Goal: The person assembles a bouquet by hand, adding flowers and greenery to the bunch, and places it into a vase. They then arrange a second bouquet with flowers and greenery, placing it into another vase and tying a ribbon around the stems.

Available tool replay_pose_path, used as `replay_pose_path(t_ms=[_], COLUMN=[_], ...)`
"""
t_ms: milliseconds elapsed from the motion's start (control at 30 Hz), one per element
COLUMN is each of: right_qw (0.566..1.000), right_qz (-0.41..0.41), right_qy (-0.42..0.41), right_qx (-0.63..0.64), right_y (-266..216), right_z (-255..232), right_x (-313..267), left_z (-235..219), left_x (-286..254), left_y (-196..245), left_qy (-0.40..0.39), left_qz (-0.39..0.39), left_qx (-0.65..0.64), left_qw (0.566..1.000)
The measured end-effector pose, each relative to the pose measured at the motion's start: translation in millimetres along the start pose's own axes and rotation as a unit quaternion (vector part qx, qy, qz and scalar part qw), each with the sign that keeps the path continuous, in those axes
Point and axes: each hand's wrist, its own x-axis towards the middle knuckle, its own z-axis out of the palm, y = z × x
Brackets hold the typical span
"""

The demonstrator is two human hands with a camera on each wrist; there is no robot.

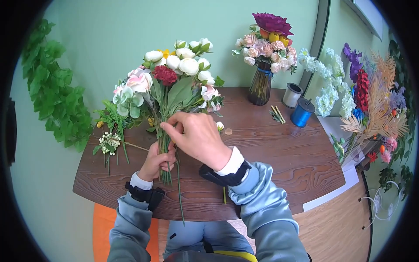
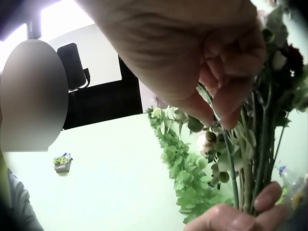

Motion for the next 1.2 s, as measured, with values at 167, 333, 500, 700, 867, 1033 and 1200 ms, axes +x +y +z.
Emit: replay_pose_path(t_ms=[167,333,500,700,867,1033,1200], right_qw=[0.998,0.984,0.957,0.933,0.937,0.929,0.929], right_qz=[0.047,0.074,0.125,0.149,0.147,0.164,0.154], right_qy=[-0.006,0.012,-0.016,-0.042,-0.03,-0.002,0.001], right_qx=[0.04,0.161,0.261,0.325,0.314,0.331,0.335], right_y=[2,12,10,6,6,0,3], right_z=[10,23,25,28,31,31,34], right_x=[1,2,2,0,-1,-1,-2], left_z=[-1,-3,-2,1,1,-1,-1], left_x=[1,2,2,1,1,2,2], left_y=[-2,-5,-5,-3,-4,-9,-5], left_qy=[-0.018,-0.04,-0.016,-0.01,0.005,0.002,-0.023], left_qz=[-0.005,0.007,0.011,0.029,0.058,0.06,0.074], left_qx=[-0.018,-0.048,-0.041,-0.013,0.04,0.012,0.014], left_qw=[1.0,0.998,0.999,0.999,0.997,0.998,0.997])
